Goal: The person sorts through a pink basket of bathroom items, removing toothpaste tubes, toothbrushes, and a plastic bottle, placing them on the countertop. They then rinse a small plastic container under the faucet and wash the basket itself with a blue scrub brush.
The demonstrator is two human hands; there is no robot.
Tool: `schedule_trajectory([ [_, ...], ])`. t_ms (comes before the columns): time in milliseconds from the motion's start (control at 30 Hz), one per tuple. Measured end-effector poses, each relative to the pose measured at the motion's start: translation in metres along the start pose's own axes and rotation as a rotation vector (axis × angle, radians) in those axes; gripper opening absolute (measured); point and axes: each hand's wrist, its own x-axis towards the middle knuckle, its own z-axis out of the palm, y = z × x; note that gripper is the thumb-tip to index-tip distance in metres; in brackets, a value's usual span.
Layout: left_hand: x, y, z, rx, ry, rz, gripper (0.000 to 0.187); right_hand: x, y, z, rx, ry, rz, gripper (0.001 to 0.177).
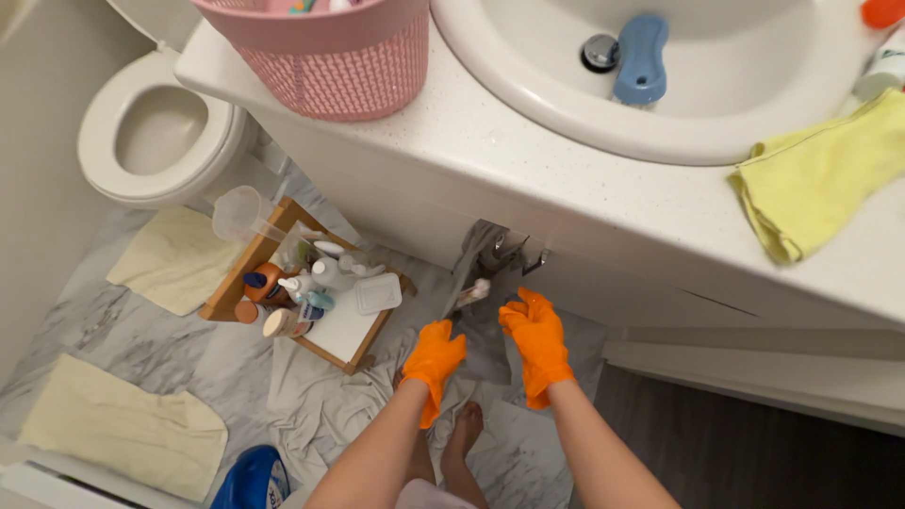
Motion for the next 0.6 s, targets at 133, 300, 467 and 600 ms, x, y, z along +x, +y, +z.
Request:
schedule_trajectory([
  [133,-0.006,0.0,-0.027,-0.112,-0.018,-0.031,0.07,-0.03,-0.025,0.002,0.032,-0.038,0.0,0.057],
  [300,-0.057,0.072,-0.105,-0.73,-0.066,-0.227,0.075,-0.075,-0.117,0.015,0.029,-0.11,0.014,0.048],
  [467,-0.107,0.17,-0.22,-1.049,0.089,0.093,0.045,-0.092,-0.229,0.034,0.048,-0.333,-0.141,0.048],
  [600,-0.143,0.223,-0.31,-1.133,0.232,0.239,0.034,-0.088,-0.298,0.067,0.186,-0.406,-0.31,0.047],
])
